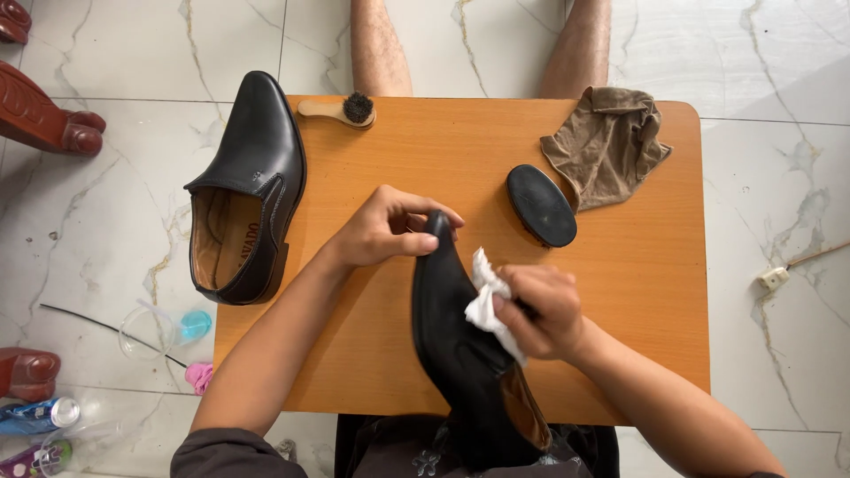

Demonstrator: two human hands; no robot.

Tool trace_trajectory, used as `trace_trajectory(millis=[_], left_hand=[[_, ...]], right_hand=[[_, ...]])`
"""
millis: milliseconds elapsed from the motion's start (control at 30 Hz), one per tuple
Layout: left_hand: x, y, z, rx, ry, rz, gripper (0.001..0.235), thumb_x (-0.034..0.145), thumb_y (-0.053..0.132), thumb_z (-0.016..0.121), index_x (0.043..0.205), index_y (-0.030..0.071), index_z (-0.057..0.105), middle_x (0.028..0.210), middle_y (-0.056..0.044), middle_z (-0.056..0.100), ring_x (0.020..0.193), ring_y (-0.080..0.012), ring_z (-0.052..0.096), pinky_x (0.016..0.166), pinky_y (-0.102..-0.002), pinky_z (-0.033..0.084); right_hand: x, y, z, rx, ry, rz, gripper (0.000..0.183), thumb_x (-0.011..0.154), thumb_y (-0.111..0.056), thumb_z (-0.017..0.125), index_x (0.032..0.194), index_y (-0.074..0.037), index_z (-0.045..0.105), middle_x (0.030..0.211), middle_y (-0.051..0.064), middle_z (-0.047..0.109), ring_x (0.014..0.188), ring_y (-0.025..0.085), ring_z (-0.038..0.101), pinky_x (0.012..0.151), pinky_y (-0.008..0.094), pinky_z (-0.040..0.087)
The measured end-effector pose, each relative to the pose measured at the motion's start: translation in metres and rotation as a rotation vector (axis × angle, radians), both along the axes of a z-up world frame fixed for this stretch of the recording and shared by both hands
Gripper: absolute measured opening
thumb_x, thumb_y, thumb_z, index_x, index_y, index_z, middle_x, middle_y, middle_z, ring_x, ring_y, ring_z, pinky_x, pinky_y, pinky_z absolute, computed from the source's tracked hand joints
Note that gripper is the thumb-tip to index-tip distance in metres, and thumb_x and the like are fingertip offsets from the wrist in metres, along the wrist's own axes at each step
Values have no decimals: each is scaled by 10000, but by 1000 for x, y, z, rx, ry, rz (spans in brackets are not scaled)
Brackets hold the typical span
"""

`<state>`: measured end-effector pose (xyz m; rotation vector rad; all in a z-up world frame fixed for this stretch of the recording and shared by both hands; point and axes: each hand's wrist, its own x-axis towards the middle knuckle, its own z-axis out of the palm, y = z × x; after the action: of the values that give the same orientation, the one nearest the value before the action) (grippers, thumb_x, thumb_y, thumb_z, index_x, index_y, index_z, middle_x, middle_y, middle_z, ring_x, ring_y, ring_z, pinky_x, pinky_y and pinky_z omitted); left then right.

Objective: The person polishes a black leather shoe using a cloth and a shoe polish tin. They apply polish with a cloth, rub it into the leather, and then buff the shoe with a clean tissue to remove excess polish.

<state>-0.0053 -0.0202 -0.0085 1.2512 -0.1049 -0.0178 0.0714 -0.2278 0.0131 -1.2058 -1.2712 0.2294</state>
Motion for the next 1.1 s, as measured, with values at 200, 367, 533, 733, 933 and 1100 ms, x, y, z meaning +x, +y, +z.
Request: trace_trajectory(millis=[200, 367, 533, 733, 933, 1100], left_hand=[[1, -1, -4, -339, -142, 37, 576, 625, 82, 753, 1093, -149, 511, 1006, -252, 604, 878, -294, 621, 686, -331, 562], [-2, 5, -5, -174, -82, 25, 438, 732, 55, 653, 1112, -117, 520, 948, -186, 625, 829, -239, 624, 644, -324, 563], [-1, 18, -15, 91, 99, -6, 348, 796, 59, 576, 1115, -73, 537, 764, -133, 631, 632, -187, 637, 502, -325, 568], [2, 24, -17, 62, 219, -56, 282, 875, 109, 443, 1064, -64, 561, 676, -174, 624, 526, -222, 627, 435, -386, 565], [7, 23, -18, 167, 194, -35, 234, 893, 149, 463, 855, -21, 618, 607, -127, 607, 528, -188, 625, 450, -350, 563], [8, 23, -27, 279, 116, 44, 150, 847, 96, 553, 799, -29, 622, 573, -128, 600, 479, -193, 620, 391, -310, 544]], right_hand=[[19, 2, 11, -65, 78, -72, 338, 827, -27, 472, 512, -84, 366, 411, 27, 287, 339, 119, 228, 316, 220, 233], [10, 5, 6, -130, 121, -42, 348, 817, -41, 510, 503, -73, 363, 399, 47, 310, 335, 152, 250, 334, 231, 244], [10, 7, 1, -251, 75, -22, 347, 813, -63, 541, 516, -65, 362, 401, 80, 288, 333, 184, 271, 350, 257, 242], [15, 8, -3, -346, 65, -14, 356, 823, -63, 545, 524, -55, 353, 391, 101, 291, 357, 186, 273, 370, 265, 249], [16, 8, -1, -412, 49, -4, 343, 819, -91, 558, 525, -61, 384, 399, 108, 317, 351, 199, 326, 379, 271, 266], [17, 9, -1, -431, 31, 7, 341, 827, -107, 558, 536, -63, 388, 404, 105, 328, 355, 203, 344, 387, 270, 277]])
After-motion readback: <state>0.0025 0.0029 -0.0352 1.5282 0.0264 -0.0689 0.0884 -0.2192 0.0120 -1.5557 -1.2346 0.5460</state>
